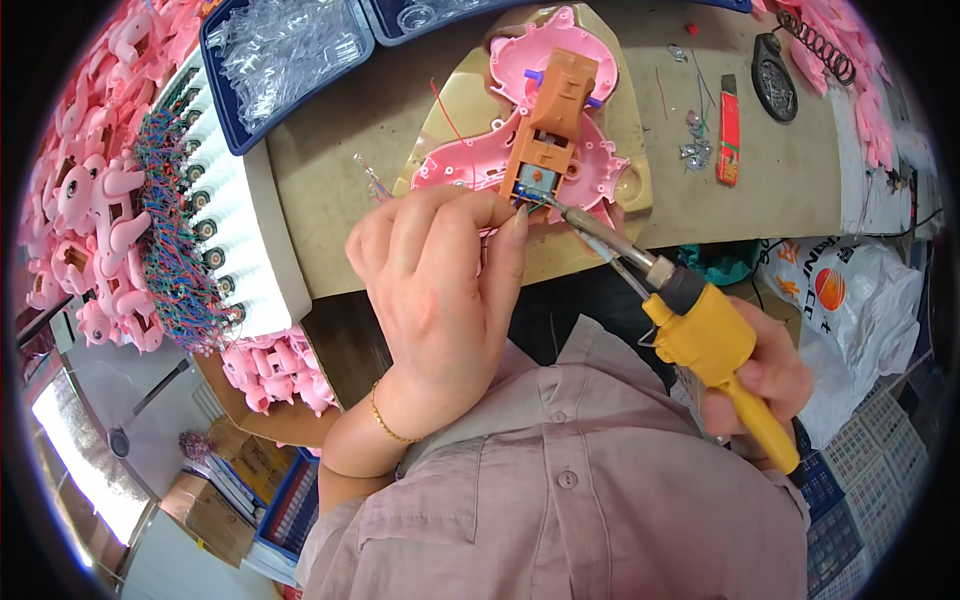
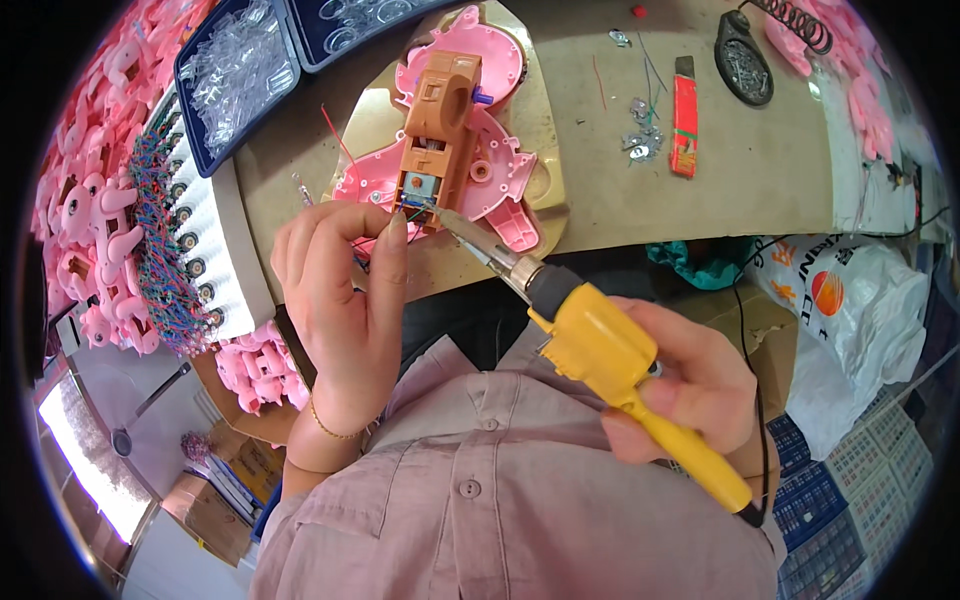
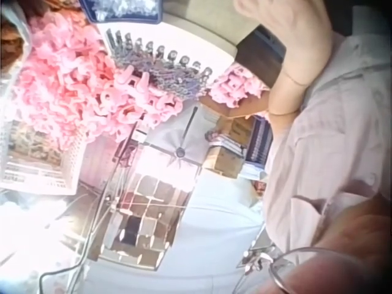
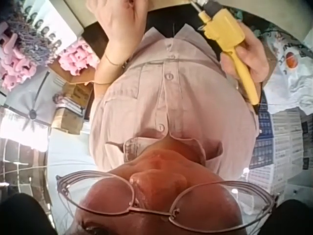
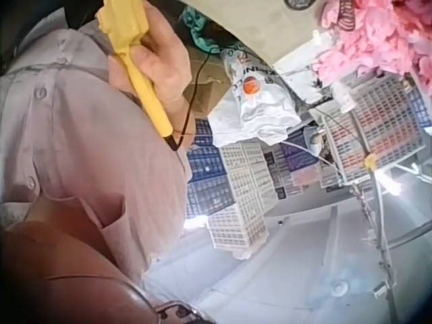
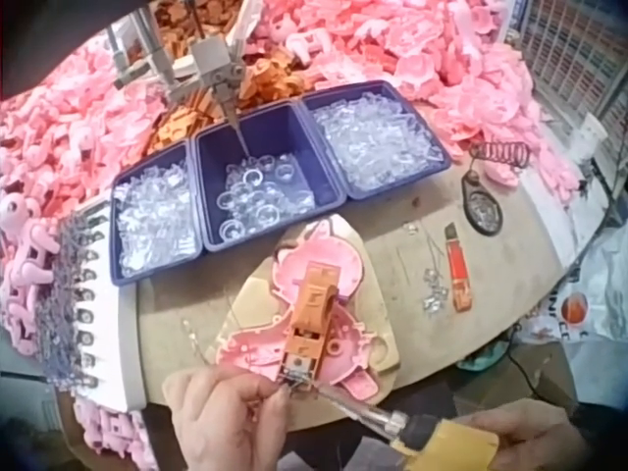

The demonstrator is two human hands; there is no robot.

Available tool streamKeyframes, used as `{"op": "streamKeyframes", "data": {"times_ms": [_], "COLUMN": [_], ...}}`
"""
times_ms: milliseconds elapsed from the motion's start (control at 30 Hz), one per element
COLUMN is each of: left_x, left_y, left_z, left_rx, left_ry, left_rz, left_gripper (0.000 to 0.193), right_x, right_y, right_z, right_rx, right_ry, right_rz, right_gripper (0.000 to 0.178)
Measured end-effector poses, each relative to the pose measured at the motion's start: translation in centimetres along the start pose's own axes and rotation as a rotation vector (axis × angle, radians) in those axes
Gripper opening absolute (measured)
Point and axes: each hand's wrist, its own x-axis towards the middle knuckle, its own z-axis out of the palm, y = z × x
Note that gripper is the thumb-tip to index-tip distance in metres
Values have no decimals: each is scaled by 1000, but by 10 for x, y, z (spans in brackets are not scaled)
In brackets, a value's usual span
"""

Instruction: Assembling pink plastic toy unicorns by soldering electronic components and fitting plastic parts together.

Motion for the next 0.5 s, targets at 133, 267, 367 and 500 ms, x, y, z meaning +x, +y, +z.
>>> {"op": "streamKeyframes", "data": {"times_ms": [133, 267, 367, 500], "left_x": [-1, 2, 0, -1], "left_y": [0, 2, 1, 0], "left_z": [-2, -1, -2, -2], "left_rx": [12, -2, 14, 25], "left_ry": [-14, -15, -12, -16], "left_rz": [-13, 0, -5, -9], "left_gripper": [15, 15, 15, 16], "right_x": [13, 25, 33, 21], "right_y": [-14, 5, 19, 22], "right_z": [1, -8, -14, -23], "right_rx": [-583, -720, -781, -763], "right_ry": [-194, -172, -164, -114], "right_rz": [-22, -689, -1193, -1070], "right_gripper": [65, 67, 72, 66]}}
